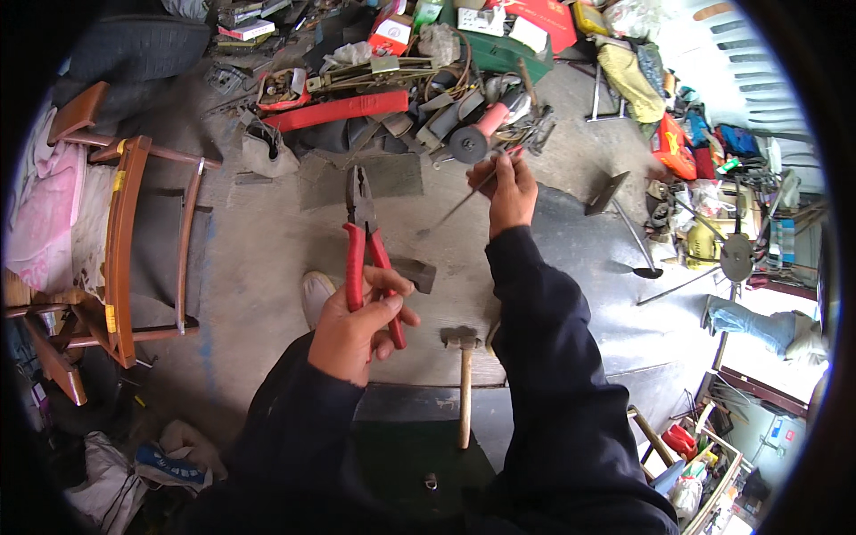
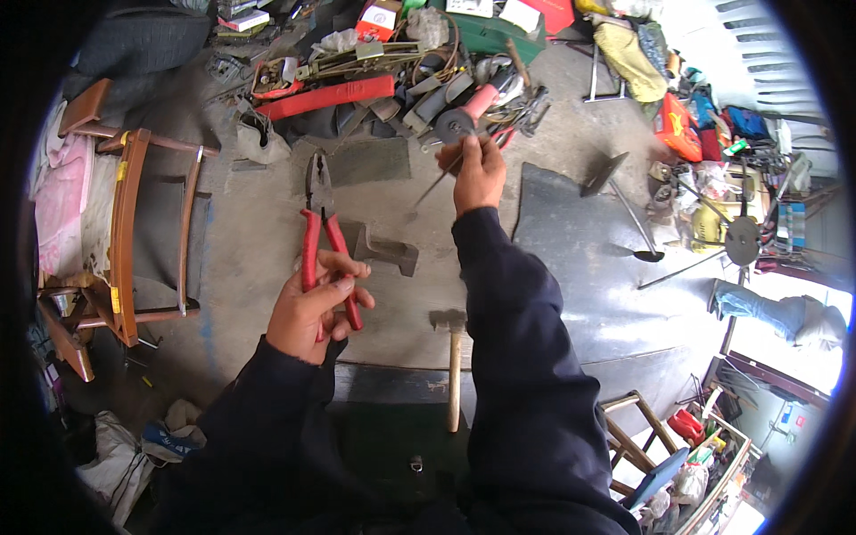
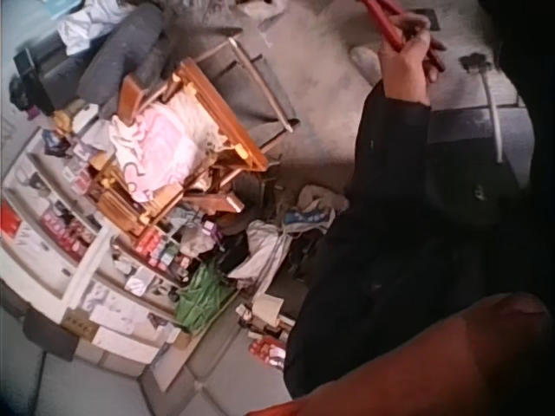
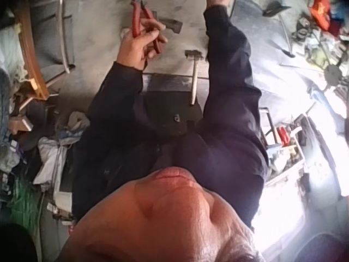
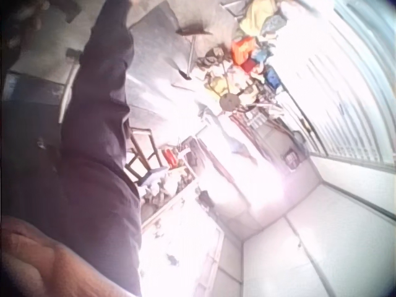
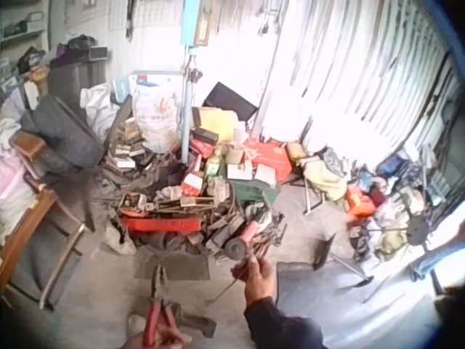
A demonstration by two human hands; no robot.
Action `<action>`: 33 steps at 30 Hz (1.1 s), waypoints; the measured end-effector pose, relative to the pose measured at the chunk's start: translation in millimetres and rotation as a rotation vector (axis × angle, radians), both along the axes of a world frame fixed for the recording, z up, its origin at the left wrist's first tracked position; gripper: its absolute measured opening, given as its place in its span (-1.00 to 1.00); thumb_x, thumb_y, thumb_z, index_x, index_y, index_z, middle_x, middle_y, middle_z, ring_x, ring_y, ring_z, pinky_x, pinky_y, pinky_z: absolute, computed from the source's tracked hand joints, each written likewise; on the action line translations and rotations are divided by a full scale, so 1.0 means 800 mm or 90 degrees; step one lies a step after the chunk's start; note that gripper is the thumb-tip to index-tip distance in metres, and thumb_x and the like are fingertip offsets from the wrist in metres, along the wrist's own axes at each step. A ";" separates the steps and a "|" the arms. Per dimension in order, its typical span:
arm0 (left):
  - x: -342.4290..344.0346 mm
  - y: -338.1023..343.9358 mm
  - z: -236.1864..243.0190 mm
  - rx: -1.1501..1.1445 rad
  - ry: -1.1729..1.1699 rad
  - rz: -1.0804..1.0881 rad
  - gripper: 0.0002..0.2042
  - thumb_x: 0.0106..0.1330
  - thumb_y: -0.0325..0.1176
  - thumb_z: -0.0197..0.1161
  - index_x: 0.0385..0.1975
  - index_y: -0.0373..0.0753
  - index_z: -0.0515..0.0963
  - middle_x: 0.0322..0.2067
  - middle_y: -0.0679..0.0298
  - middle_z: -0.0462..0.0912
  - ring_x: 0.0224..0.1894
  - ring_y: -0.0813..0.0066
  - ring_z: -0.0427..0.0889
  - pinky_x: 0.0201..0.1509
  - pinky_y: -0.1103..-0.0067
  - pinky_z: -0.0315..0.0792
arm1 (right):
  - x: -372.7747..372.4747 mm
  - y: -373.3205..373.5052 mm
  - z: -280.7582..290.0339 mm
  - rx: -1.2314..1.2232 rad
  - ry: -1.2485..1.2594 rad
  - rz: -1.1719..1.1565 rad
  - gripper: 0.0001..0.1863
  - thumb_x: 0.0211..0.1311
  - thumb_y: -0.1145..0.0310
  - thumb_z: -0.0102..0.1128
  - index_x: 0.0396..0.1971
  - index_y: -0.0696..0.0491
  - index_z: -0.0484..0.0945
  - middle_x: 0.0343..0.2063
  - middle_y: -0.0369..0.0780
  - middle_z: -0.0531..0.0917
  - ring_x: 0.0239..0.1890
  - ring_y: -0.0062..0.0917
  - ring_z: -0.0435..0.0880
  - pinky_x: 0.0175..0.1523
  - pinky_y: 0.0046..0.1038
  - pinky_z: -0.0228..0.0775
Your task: The person retrieves a metal hook and a hammer from a cluttered workshop floor, then repeatedly strikes the hook on a metal block to bend and shape it. The person also uses pliers to adjust the hook and moves between the floor and a workbench area.
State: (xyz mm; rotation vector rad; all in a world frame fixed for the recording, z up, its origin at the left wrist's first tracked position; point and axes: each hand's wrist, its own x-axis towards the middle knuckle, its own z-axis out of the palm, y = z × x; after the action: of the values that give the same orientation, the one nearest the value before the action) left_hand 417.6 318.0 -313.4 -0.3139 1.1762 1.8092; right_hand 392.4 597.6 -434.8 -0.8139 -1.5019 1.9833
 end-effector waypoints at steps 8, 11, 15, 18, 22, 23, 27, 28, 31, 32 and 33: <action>0.045 0.067 0.011 0.039 0.110 -0.061 -0.82 0.43 -0.32 0.22 -0.06 -0.19 0.59 -0.23 0.35 0.62 -0.37 0.60 0.67 -0.64 0.72 0.28 | 0.206 -0.052 0.166 -0.075 -0.144 0.132 -0.72 0.55 0.22 0.03 -0.17 0.16 0.54 -0.50 -0.26 0.61 -0.52 -0.51 0.64 -0.41 -0.47 0.52; 0.071 0.092 0.012 0.039 0.202 -0.097 -0.82 0.45 -0.27 0.23 -0.10 -0.19 0.62 -0.29 0.39 0.62 -0.41 0.65 0.63 -0.65 0.73 0.24 | 0.260 -0.073 0.182 -0.135 -0.143 0.106 -0.72 0.54 0.21 0.07 -0.18 0.15 0.56 -0.50 -0.26 0.61 -0.54 -0.54 0.63 -0.43 -0.51 0.50; 0.097 0.110 0.008 0.004 0.307 -0.199 -0.79 0.48 -0.21 0.21 -0.13 -0.22 0.62 -0.43 0.35 0.62 -0.46 0.68 0.54 -0.50 0.66 0.33 | 0.283 -0.083 0.166 -0.168 -0.145 0.099 -0.70 0.53 0.21 0.09 -0.18 0.19 0.57 -0.54 -0.19 0.66 -0.58 -0.50 0.65 -0.43 -0.50 0.53; 0.104 0.122 0.006 -0.065 0.437 -0.205 -0.81 0.46 -0.24 0.23 -0.21 -0.24 0.60 -0.47 0.36 0.60 -0.47 0.64 0.53 -0.42 0.62 0.39 | 0.274 -0.081 0.143 -0.198 -0.203 0.093 -0.70 0.54 0.23 0.06 -0.23 0.19 0.56 -0.51 -0.17 0.67 -0.57 -0.51 0.66 -0.46 -0.50 0.54; 0.093 0.135 0.002 -0.102 0.332 -0.196 -0.80 0.44 -0.28 0.23 -0.30 -0.31 0.58 -0.54 0.33 0.60 -0.52 0.63 0.54 -0.43 0.60 0.41 | 0.258 -0.064 0.130 -0.201 -0.130 0.141 -0.73 0.54 0.27 0.07 -0.22 0.19 0.58 -0.53 -0.22 0.65 -0.56 -0.59 0.64 -0.49 -0.56 0.52; 0.089 0.137 0.000 -0.149 0.358 -0.213 -0.80 0.44 -0.28 0.23 -0.30 -0.31 0.58 -0.54 0.33 0.60 -0.53 0.63 0.55 -0.46 0.60 0.40 | 0.256 -0.060 0.130 -0.201 -0.110 0.145 -0.74 0.53 0.27 0.09 -0.22 0.19 0.59 -0.53 -0.24 0.63 -0.56 -0.60 0.63 -0.49 -0.57 0.51; 0.088 0.143 -0.014 -0.109 0.303 -0.179 -0.80 0.44 -0.27 0.21 -0.26 -0.30 0.61 -0.49 0.31 0.62 -0.55 0.58 0.58 -0.52 0.60 0.40 | 0.257 -0.055 0.129 -0.181 -0.121 0.159 -0.75 0.53 0.27 0.12 -0.18 0.16 0.62 -0.52 -0.29 0.61 -0.56 -0.63 0.61 -0.49 -0.56 0.50; 0.089 0.142 -0.018 -0.107 0.274 -0.169 -0.79 0.44 -0.26 0.22 -0.25 -0.30 0.61 -0.48 0.31 0.63 -0.54 0.57 0.59 -0.52 0.60 0.40 | 0.258 -0.057 0.127 -0.195 -0.119 0.165 -0.78 0.53 0.32 0.09 -0.14 0.16 0.60 -0.49 -0.29 0.61 -0.54 -0.65 0.61 -0.45 -0.58 0.49; 0.086 0.137 -0.027 -0.120 0.232 -0.122 -0.73 0.43 -0.15 0.25 -0.28 -0.28 0.62 -0.43 0.29 0.67 -0.52 0.58 0.62 -0.55 0.63 0.37 | 0.266 -0.067 0.117 -0.162 -0.108 0.213 -0.79 0.53 0.38 0.05 -0.01 0.15 0.56 -0.44 -0.28 0.63 -0.44 -0.65 0.63 -0.33 -0.58 0.52; 0.078 0.134 -0.029 -0.118 0.236 -0.121 -0.72 0.43 -0.13 0.25 -0.29 -0.26 0.62 -0.44 0.30 0.67 -0.53 0.59 0.62 -0.56 0.65 0.35 | 0.268 -0.069 0.115 -0.162 -0.151 0.236 -0.77 0.52 0.43 0.02 0.04 0.16 0.53 -0.40 -0.28 0.62 -0.39 -0.63 0.63 -0.26 -0.55 0.51; 0.071 0.131 -0.030 -0.136 0.243 -0.124 -0.71 0.43 -0.10 0.25 -0.30 -0.24 0.61 -0.45 0.31 0.67 -0.53 0.61 0.62 -0.58 0.66 0.33 | 0.268 -0.074 0.113 -0.139 -0.172 0.248 -0.77 0.51 0.43 0.02 0.04 0.18 0.52 -0.40 -0.27 0.62 -0.40 -0.63 0.63 -0.25 -0.56 0.50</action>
State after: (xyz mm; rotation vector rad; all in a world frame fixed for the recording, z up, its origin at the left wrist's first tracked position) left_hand 474.4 422.7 -337.4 0.0311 1.6124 1.6174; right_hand 607.1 538.8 -344.1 -0.9700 -1.7215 2.4346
